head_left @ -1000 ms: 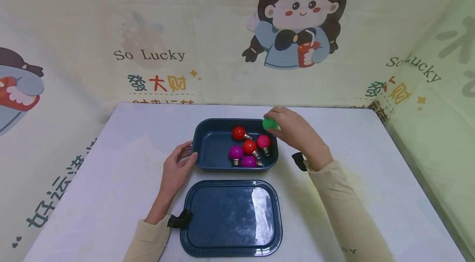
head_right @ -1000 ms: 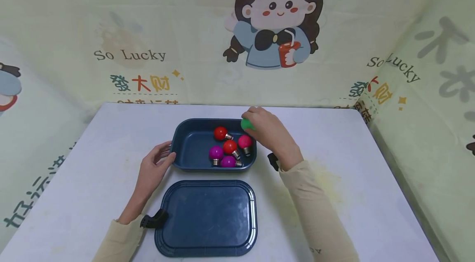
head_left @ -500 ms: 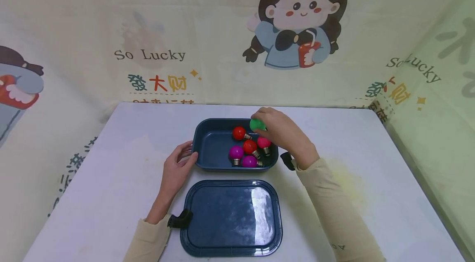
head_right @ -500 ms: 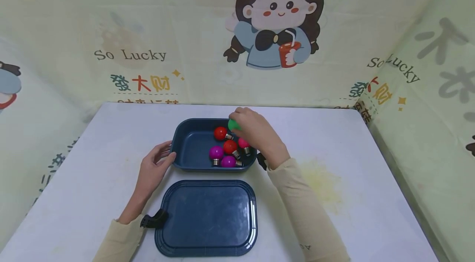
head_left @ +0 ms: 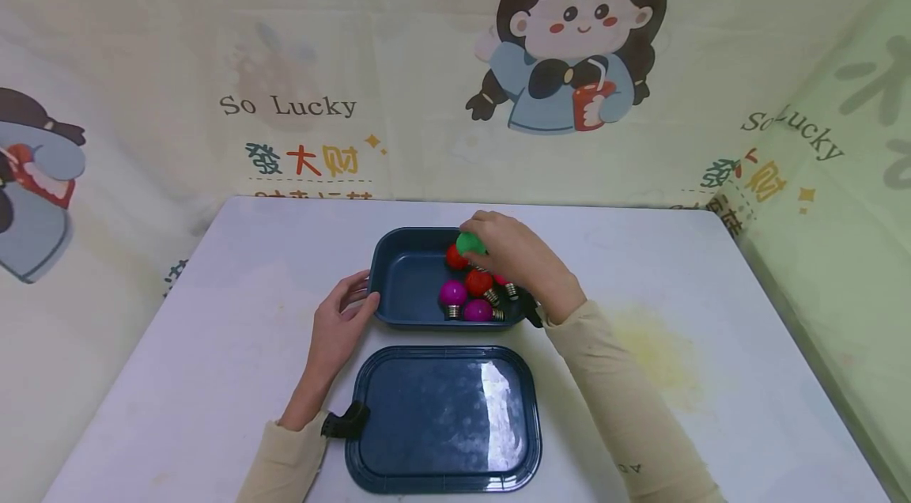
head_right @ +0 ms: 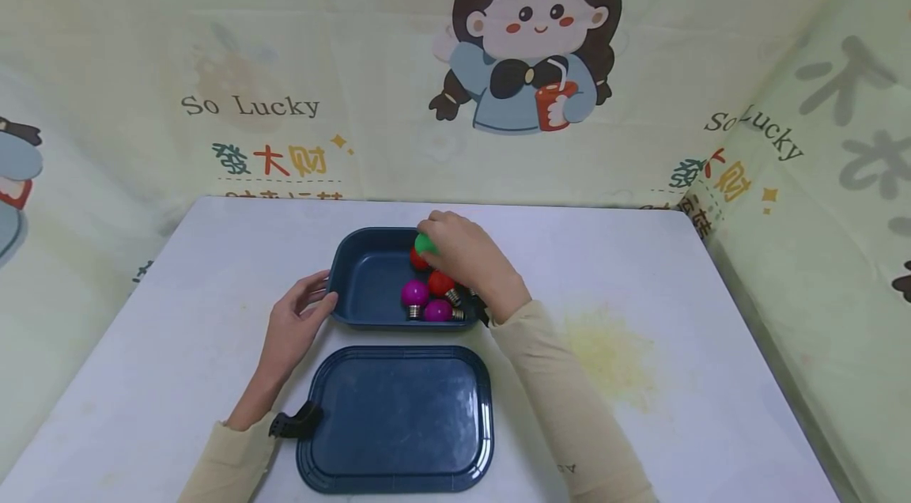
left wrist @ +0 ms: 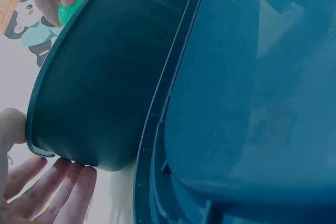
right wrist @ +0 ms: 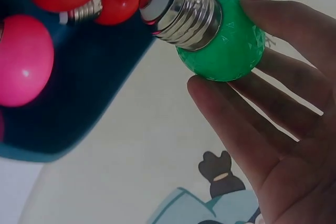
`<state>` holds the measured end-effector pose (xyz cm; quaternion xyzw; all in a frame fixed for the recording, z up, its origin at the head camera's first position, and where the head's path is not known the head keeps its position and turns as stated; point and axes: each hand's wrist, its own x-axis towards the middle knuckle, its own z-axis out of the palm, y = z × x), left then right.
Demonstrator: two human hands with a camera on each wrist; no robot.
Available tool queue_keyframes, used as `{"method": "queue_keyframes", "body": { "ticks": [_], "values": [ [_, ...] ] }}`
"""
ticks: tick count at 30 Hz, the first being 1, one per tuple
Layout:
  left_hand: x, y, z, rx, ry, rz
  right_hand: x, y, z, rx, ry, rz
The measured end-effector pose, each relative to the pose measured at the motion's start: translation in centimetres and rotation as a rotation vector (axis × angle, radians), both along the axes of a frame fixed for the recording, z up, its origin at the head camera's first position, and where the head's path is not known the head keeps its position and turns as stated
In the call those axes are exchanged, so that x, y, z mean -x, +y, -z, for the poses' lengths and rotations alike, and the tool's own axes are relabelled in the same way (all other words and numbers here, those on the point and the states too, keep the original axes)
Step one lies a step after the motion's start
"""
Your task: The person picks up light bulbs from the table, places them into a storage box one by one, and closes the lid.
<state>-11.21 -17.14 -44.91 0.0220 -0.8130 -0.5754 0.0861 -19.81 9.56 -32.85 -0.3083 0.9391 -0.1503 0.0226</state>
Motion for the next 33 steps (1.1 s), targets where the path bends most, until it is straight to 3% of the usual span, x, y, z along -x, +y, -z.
{"method": "queue_keyframes", "body": {
  "ticks": [33],
  "values": [
    [0.0,0.1,0.3,0.008,0.003,0.004,0.9,-4.2,2.0,-0.025,-0.057,-0.09]
  ]
}}
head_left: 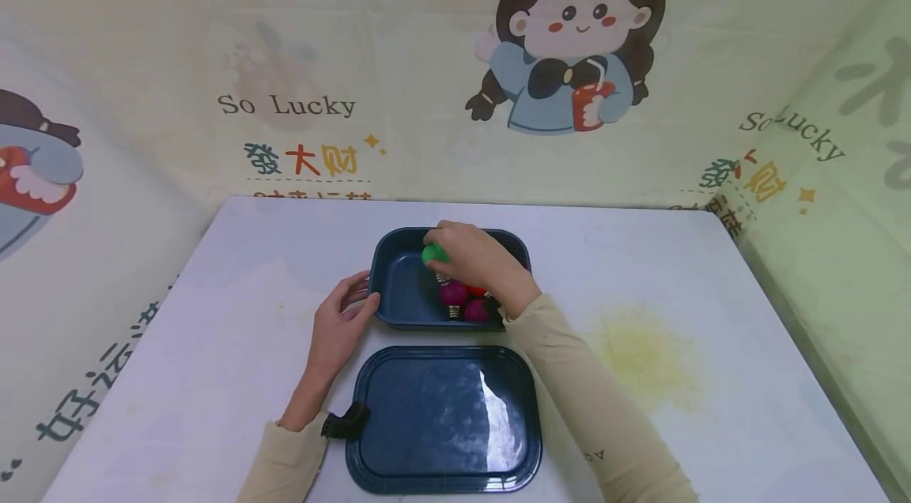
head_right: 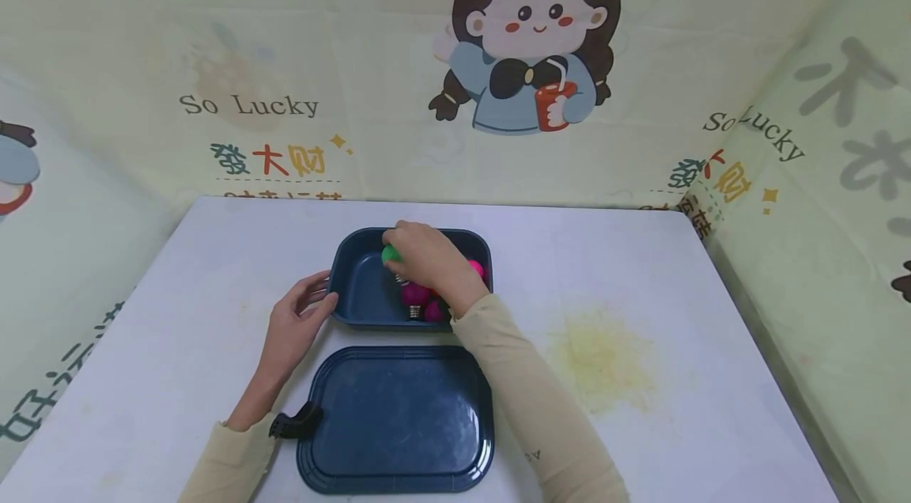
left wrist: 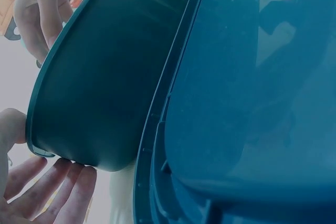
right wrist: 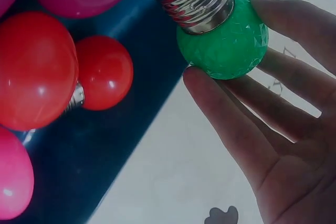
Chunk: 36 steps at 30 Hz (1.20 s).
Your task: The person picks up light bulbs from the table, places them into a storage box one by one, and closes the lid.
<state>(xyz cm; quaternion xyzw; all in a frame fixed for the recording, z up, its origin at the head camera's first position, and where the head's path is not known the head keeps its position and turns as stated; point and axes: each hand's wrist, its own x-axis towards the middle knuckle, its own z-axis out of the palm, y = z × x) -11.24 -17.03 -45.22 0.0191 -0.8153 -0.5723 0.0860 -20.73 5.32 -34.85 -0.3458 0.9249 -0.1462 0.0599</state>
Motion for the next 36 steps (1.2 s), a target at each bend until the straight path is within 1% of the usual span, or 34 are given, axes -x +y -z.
{"method": "queue_keyframes", "body": {
  "ticks": [5,9,16,20,27,32,36],
  "values": [
    [0.0,-0.1,0.1,-0.009,0.009,0.002,0.1,-0.5,0.4,-0.004,0.014,-0.014],
    [0.1,-0.2,0.4,-0.018,0.026,0.013,0.2,-0.9,0.6,-0.029,0.015,-0.024],
    [0.1,-0.2,0.4,-0.027,0.024,0.018,0.4,-1.6,1.0,-0.064,-0.01,-0.022],
    [0.0,-0.2,0.2,-0.02,0.022,0.018,0.4,-1.9,1.2,-0.071,-0.023,-0.019],
    [0.0,-0.1,0.3,-0.009,0.03,0.02,0.4,-2.1,1.6,-0.09,-0.032,-0.013],
    [0.0,-0.1,0.4,-0.018,0.028,0.024,0.7,-2.2,1.6,-0.1,-0.056,-0.014],
    [0.1,-0.2,0.5,-0.024,0.035,0.025,1.0,-2.3,1.5,-0.115,-0.064,-0.03]
  ]
}}
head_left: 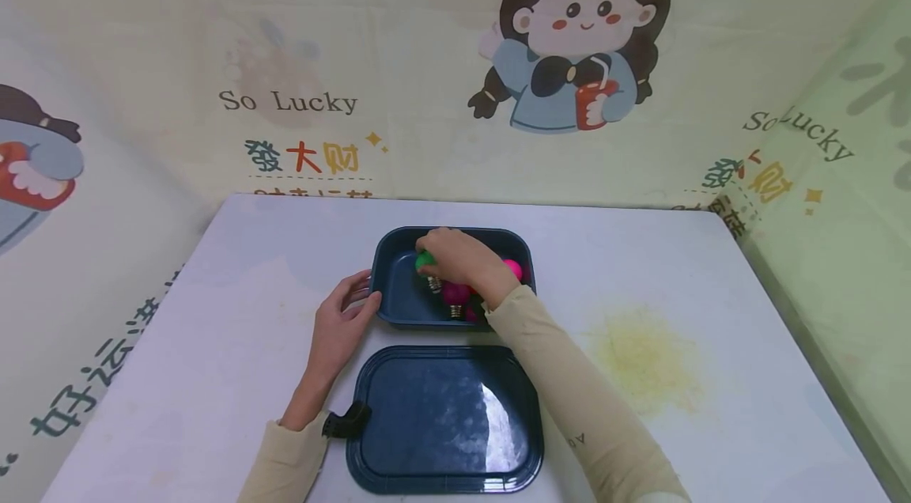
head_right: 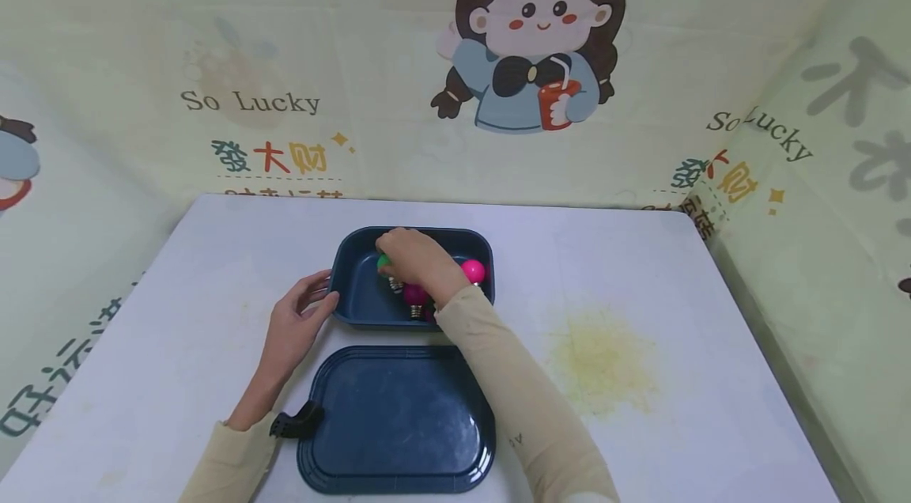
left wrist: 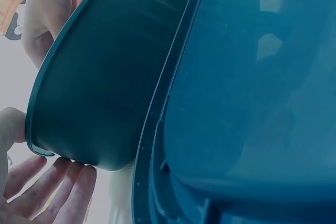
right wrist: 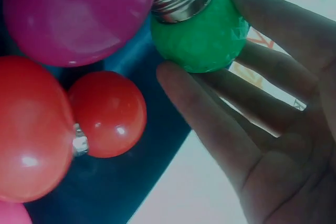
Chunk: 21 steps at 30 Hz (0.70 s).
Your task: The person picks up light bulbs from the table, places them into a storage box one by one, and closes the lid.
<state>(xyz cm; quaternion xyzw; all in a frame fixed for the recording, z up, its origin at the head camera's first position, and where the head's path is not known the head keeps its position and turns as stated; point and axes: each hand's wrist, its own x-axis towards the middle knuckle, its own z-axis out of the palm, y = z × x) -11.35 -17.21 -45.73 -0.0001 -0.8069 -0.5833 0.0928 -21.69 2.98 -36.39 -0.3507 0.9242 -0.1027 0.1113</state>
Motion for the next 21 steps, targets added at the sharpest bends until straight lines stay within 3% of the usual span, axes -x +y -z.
{"method": "queue_keyframes", "body": {
  "ticks": [7,15,18,21],
  "values": [
    [-0.2,0.0,0.1,-0.003,0.004,-0.004,0.4,-0.4,0.3,-0.009,-0.043,-0.008],
    [-1.5,1.1,-3.5,0.011,-0.042,-0.002,0.4,-0.8,1.1,-0.002,-0.074,0.003],
    [-1.4,1.1,-3.3,0.007,-0.038,0.001,0.3,-0.7,1.2,0.0,-0.078,0.005],
    [-0.9,0.8,-2.0,-0.005,-0.03,0.001,0.4,-0.7,1.1,-0.001,-0.084,0.008]
  ]
}}
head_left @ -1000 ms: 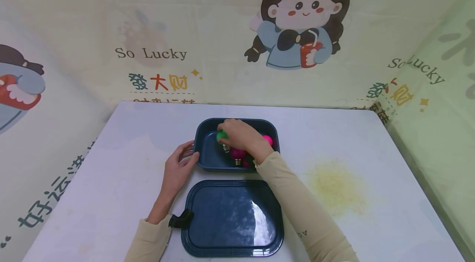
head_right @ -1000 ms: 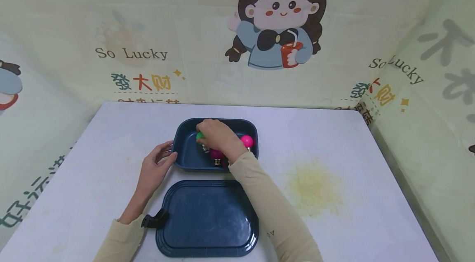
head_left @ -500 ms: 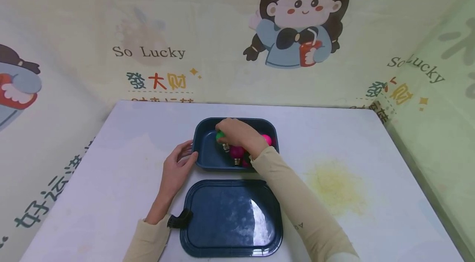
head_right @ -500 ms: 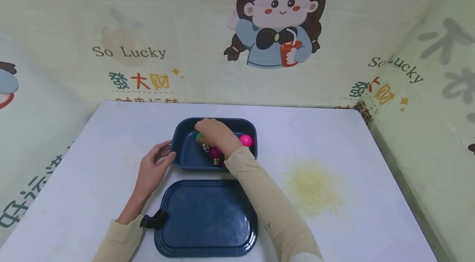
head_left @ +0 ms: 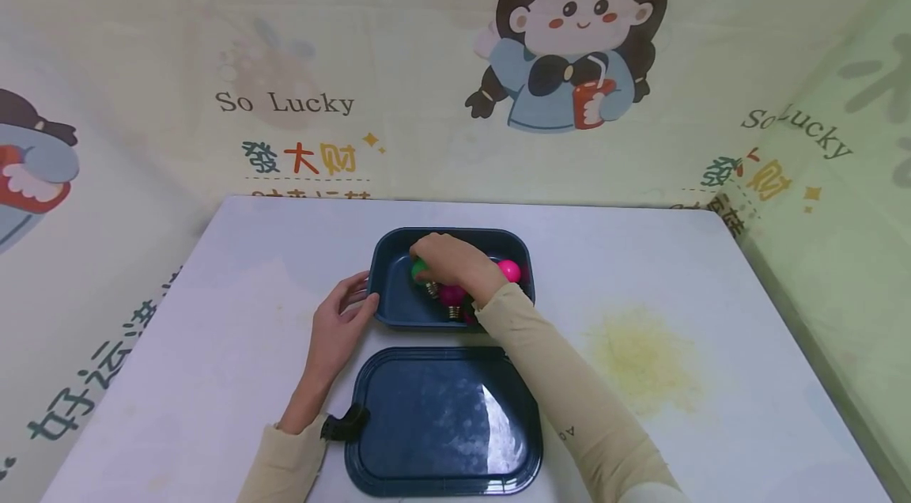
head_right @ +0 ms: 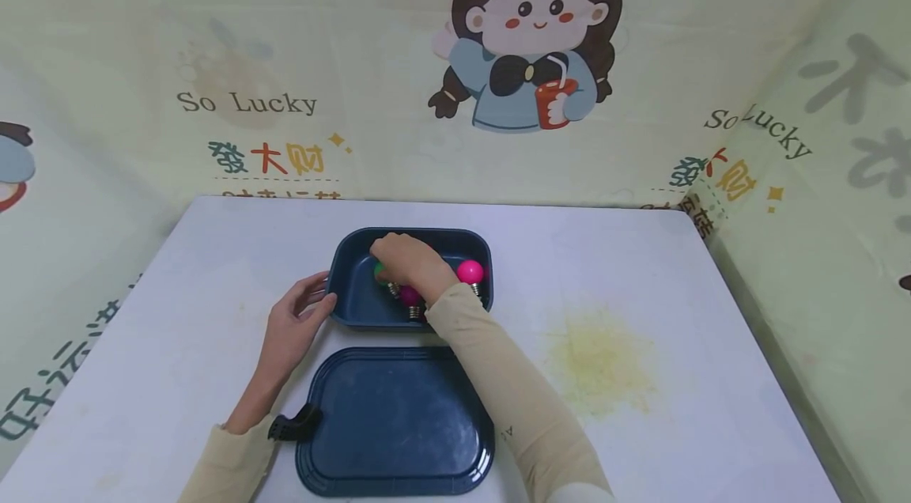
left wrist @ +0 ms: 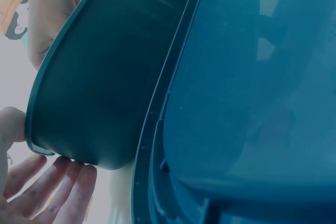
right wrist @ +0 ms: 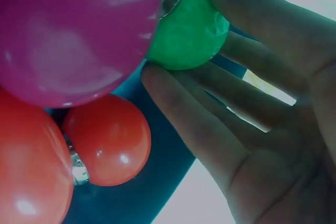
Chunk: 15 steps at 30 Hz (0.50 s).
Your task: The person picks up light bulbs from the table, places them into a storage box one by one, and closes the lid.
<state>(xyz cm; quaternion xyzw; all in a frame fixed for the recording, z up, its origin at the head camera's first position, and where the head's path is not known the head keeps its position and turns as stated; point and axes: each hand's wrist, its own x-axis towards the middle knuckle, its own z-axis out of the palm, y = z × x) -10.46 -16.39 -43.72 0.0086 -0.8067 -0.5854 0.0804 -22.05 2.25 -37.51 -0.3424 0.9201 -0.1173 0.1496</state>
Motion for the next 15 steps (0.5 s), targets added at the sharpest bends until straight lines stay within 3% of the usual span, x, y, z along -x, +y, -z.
{"method": "queue_keyframes", "body": {
  "ticks": [5,15],
  "values": [
    [0.7,-0.6,1.9,0.001,0.008,-0.005,-0.1,-0.1,-0.1,-0.023,-0.002,0.008],
    [0.7,-0.7,2.0,0.004,0.022,-0.009,-0.3,-0.1,-0.6,-0.037,0.037,-0.013]
  ]
}}
